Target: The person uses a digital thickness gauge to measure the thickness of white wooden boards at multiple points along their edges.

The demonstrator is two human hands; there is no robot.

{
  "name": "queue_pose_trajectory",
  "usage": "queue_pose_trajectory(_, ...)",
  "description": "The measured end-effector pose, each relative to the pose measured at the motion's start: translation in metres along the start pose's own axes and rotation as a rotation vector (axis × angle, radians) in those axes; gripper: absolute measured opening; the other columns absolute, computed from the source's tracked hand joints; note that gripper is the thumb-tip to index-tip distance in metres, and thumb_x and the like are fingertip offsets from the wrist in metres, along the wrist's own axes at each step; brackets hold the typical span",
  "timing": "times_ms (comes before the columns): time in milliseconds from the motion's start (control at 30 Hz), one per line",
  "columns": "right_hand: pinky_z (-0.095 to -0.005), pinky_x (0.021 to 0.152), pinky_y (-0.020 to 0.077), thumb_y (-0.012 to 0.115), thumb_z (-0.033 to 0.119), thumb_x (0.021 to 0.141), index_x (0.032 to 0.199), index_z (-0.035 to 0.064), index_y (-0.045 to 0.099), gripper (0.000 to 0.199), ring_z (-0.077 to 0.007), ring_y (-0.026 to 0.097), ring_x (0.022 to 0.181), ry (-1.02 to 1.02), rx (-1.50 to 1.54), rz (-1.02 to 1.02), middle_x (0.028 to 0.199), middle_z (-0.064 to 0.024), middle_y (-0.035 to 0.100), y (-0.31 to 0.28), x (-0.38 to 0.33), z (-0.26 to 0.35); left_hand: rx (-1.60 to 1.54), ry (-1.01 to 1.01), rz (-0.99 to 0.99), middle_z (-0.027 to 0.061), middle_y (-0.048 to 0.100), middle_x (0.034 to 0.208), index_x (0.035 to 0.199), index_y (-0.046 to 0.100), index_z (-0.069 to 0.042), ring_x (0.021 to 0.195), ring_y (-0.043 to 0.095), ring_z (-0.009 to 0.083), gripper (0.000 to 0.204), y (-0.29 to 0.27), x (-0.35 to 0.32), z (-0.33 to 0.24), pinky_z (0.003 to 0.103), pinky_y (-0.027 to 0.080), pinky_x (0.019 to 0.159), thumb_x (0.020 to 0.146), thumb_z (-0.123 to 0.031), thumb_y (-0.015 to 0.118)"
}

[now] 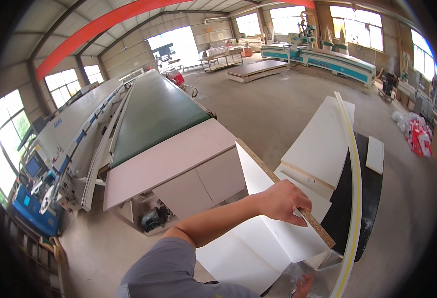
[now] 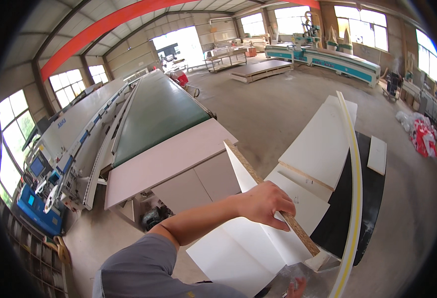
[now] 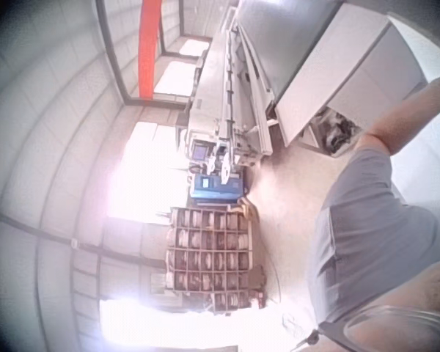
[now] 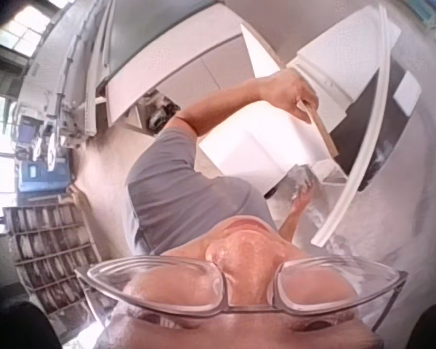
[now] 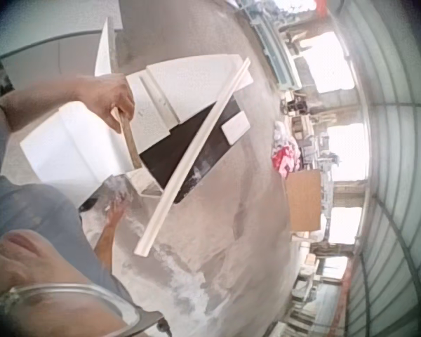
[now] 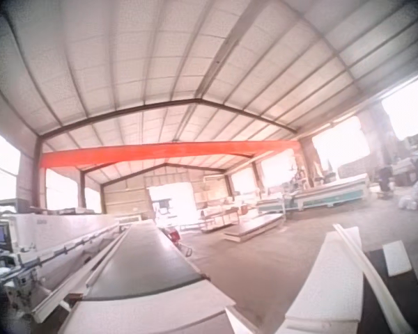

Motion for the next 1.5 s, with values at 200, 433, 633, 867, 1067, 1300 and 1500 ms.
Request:
queue_pose_trajectory(200, -0.0300, 0.053, 0.0431, 0.078, 0.021, 0.093, 0.157, 0.0028, 0.037, 0.078, -0.0139, 0.049, 0.063, 0.145, -0.053, 0.004, 0.139, -0.0136, 0.060, 0.014, 0.079, 0.155, -0.027, 0.052, -0.045, 0.0024, 0.068, 0.078, 0.090, 0.070, -0.010, 0.075, 0.067, 0.0264, 0.028, -0.002, -0.009, 0.003, 0.040, 0.049, 0.063, 0.079, -0.033, 0.083)
queue_pose_trajectory(433, -0.0354, 0.052, 0.0431, 0.074, 0.027, 0.097, 0.128, -0.0038, 0.058, 0.047, -0.0171, 0.048, 0.058, 0.163, -0.303, -0.095, 0.075, -0.0089, 0.066, 0.024, 0.086, 0.128, -0.007, 0.251, -0.350, 0.0124, 0.064, 0.120, 0.118, 0.065, -0.006, 0.114, 0.061, 0.0331, 0.047, -0.015, -0.038, 0.029, 0.044, 0.049, 0.097, 0.078, -0.022, 0.085)
queue_pose_trajectory(633, -0.0504, 0.060, 0.0455, 0.067, 0.036, 0.101, 0.087, -0.0065, 0.063, 0.044, -0.0375, 0.056, 0.062, 0.097, -0.606, -0.058, 0.071, -0.0213, 0.063, 0.026, 0.081, 0.154, -0.153, -0.468, -1.326, 0.0157, 0.045, 0.154, 0.155, 0.033, -0.005, 0.142, 0.042, 0.0355, 0.075, 0.007, -0.167, 0.157, 0.045, 0.035, 0.118, 0.094, -0.023, 0.073)
queue_pose_trajectory(867, -0.0508, 0.071, 0.0495, 0.066, 0.031, 0.102, 0.102, -0.0111, 0.069, 0.042, -0.0396, 0.061, 0.076, -0.019, -0.546, -0.054, 0.089, -0.0283, 0.069, 0.066, 0.085, 0.181, -0.968, -0.707, -1.100, 0.0168, 0.056, 0.146, 0.147, 0.047, 0.007, 0.139, 0.048, 0.0237, 0.066, 0.180, -0.261, 0.331, 0.034, 0.033, 0.118, 0.114, -0.046, 0.023)
queue_pose_trajectory(1067, -0.0465, 0.067, 0.0508, 0.066, 0.025, 0.102, 0.108, -0.0106, 0.067, 0.036, -0.0313, 0.059, 0.070, -0.129, -0.675, -0.215, 0.085, -0.0219, 0.069, 0.047, 0.063, 0.176, -0.734, -0.782, -1.109, 0.0088, 0.064, 0.105, 0.110, 0.059, 0.001, 0.105, 0.060, 0.0198, 0.048, 0.167, -0.203, 0.261, 0.035, 0.047, 0.094, 0.113, -0.040, 0.035)
queue_pose_trajectory(1300, -0.0265, 0.034, 0.0323, 0.061, 0.027, 0.104, 0.091, 0.0018, 0.057, 0.029, -0.0124, 0.043, 0.041, 0.306, -0.034, -0.378, 0.069, -0.0077, 0.060, 0.039, 0.049, 0.243, -0.386, -0.901, -0.823, 0.0184, 0.066, 0.095, 0.116, 0.058, -0.001, 0.083, 0.062, 0.0302, 0.044, -0.008, -0.212, 0.152, 0.041, 0.049, 0.078, 0.103, -0.042, 0.059)
queue_pose_trajectory(1500, -0.0276, 0.032, 0.0324, 0.061, 0.035, 0.104, 0.099, 0.0081, 0.057, 0.027, -0.0155, 0.046, 0.041, 0.321, 0.095, -0.254, 0.070, -0.0094, 0.060, 0.025, 0.055, 0.251, -0.614, -0.949, -0.309, 0.0095, 0.069, 0.080, 0.108, 0.073, 0.002, 0.078, 0.063, 0.0166, 0.055, -0.069, -0.346, 0.100, 0.037, 0.052, 0.071, 0.098, -0.051, 0.066)
Point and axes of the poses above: each hand's wrist, its own x-axis towards the middle knuckle, its own y-axis out of the palm, z = x × y, the point moved 1 cm from there along x, towards the middle knuckle
